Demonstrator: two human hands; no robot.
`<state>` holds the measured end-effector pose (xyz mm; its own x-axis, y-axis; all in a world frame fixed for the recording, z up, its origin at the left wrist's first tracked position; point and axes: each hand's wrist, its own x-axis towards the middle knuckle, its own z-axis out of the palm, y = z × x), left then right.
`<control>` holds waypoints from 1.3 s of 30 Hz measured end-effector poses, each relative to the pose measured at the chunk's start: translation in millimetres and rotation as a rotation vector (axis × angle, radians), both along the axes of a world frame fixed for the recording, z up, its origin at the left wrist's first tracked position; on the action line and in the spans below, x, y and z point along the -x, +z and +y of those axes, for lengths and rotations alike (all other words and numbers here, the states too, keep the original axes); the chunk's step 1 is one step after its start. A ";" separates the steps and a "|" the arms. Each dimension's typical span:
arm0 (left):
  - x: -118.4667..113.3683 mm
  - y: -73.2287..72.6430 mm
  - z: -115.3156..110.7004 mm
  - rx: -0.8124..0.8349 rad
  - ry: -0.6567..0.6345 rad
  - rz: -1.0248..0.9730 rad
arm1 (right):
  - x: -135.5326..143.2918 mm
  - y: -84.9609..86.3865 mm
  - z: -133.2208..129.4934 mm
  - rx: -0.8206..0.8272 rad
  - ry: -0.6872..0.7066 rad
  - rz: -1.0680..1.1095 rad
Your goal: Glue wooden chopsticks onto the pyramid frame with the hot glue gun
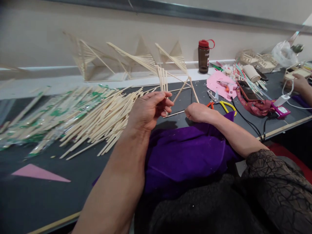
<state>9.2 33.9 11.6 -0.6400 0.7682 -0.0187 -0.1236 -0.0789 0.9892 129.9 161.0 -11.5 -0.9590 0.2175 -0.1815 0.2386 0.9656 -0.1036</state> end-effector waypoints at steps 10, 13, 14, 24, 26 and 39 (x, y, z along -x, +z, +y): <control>0.6 1.2 -1.5 0.039 -0.066 0.026 | -11.0 20.2 24.4 -0.025 -0.200 0.148; 0.0 0.8 -2.7 0.026 -0.051 0.047 | -11.1 18.9 25.8 -0.076 -0.234 0.061; -0.2 0.8 -3.2 0.025 -0.046 0.055 | -10.2 17.5 24.7 -0.098 -0.244 0.023; -0.3 0.3 -4.3 0.017 -0.023 0.074 | -1.9 13.2 13.0 -0.267 -0.203 -0.116; 0.2 -0.4 -4.0 0.005 -0.021 0.065 | -0.3 13.5 12.1 -0.259 -0.183 -0.119; 3.9 -3.3 -2.9 -0.044 0.048 0.131 | -11.2 20.4 16.6 0.064 -0.102 0.028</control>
<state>5.2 31.0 8.2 -0.6706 0.7351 0.1001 0.0110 -0.1250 0.9921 141.1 177.7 8.9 -0.9374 0.3030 -0.1714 0.3313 0.9277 -0.1718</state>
